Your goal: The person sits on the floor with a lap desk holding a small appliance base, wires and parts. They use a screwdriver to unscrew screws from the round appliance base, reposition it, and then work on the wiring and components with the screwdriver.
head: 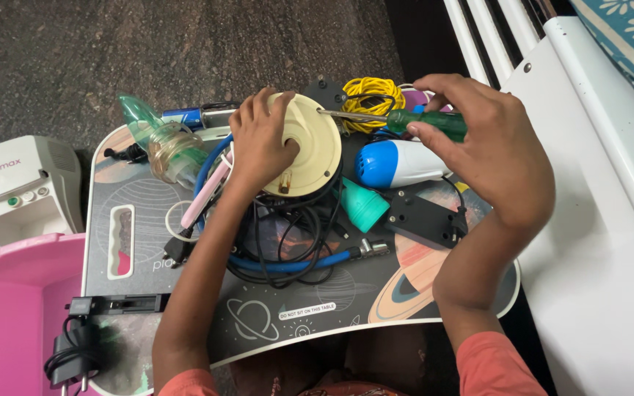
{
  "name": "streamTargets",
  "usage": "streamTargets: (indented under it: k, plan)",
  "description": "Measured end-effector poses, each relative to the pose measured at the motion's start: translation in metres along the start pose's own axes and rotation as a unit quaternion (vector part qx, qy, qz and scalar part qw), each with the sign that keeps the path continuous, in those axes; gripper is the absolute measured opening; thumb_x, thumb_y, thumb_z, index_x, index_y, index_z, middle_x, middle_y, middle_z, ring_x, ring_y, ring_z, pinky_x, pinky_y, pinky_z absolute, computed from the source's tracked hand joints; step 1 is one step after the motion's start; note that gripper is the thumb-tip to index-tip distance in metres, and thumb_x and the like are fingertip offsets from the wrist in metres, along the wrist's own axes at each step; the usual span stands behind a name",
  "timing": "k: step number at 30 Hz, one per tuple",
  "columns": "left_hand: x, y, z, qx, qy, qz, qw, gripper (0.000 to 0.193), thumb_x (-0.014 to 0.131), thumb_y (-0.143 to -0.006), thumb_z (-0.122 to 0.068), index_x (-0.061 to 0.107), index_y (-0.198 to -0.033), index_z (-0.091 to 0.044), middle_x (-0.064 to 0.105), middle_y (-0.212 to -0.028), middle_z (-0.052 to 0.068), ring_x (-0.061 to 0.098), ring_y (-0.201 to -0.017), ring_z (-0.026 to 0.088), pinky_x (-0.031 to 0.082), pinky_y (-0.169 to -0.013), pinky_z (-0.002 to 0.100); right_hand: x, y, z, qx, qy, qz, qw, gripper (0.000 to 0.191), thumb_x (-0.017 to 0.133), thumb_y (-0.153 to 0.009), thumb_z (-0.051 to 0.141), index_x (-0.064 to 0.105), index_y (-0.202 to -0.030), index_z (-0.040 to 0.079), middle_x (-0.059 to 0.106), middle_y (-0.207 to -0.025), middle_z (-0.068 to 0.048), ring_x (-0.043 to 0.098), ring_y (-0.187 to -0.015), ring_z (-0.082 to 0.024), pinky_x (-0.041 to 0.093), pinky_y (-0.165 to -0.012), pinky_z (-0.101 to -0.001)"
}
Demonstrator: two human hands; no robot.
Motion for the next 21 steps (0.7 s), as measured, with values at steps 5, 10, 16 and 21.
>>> streamTargets:
  k: [5,10,16,21]
  plan:
    - [0.002,-0.003,0.002,-0.025,0.013,-0.005,1.000,0.078,0.075,-0.066,-0.020,0.054,-0.141,-0.013,0.049,-0.144,0.019,0.041,-0.137,0.042,0.029,-0.111,0.055,-0.009,0.000,0.006,-0.038,-0.001,-0.110,0.993,0.043,0.090,-0.095,0.014,0.063,-0.127,0.002,0.070,-0.109,-0.012,0.072,-0.098,-0.024,0.058,-0.091,-0.0363]
    - [0.002,-0.003,0.002,-0.036,0.016,-0.008,0.999,0.074,0.073,-0.067,-0.019,0.057,-0.139,-0.015,0.050,-0.144,0.019,0.041,-0.138,0.041,0.030,-0.112,0.054,-0.004,-0.011,0.016,-0.082,0.053,-0.253,0.963,0.045,0.095,-0.103,0.011,0.061,-0.131,0.006,0.066,-0.122,-0.011,0.069,-0.109,-0.024,0.058,-0.089,-0.0352]
    - [-0.010,-0.005,-0.020,0.038,0.016,-0.048,0.998,0.066,0.077,-0.068,-0.023,0.061,-0.131,-0.013,0.049,-0.145,0.019,0.040,-0.139,0.042,0.028,-0.113,0.057,0.005,-0.015,-0.009,-0.042,-0.200,-0.173,0.964,0.045,0.059,-0.113,-0.004,0.044,-0.154,0.008,0.058,-0.148,-0.009,0.063,-0.127,-0.016,0.060,-0.101,-0.0282]
    - [-0.002,0.000,-0.056,0.086,0.169,-0.027,0.982,0.040,0.076,-0.087,-0.015,0.064,-0.125,-0.014,0.063,-0.140,0.012,0.059,-0.128,0.034,0.046,-0.108,0.046,0.007,-0.015,-0.008,-0.068,-0.200,-0.172,0.962,0.044,0.069,-0.115,-0.005,0.045,-0.151,0.004,0.064,-0.140,-0.013,0.066,-0.118,-0.016,0.058,-0.102,-0.0288]
Point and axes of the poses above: each hand's wrist, its own y-axis away from the middle knuckle, its own x-axis out of the palm, z = x × y, the point moved 9 cm from there along -y, towards the middle knuckle
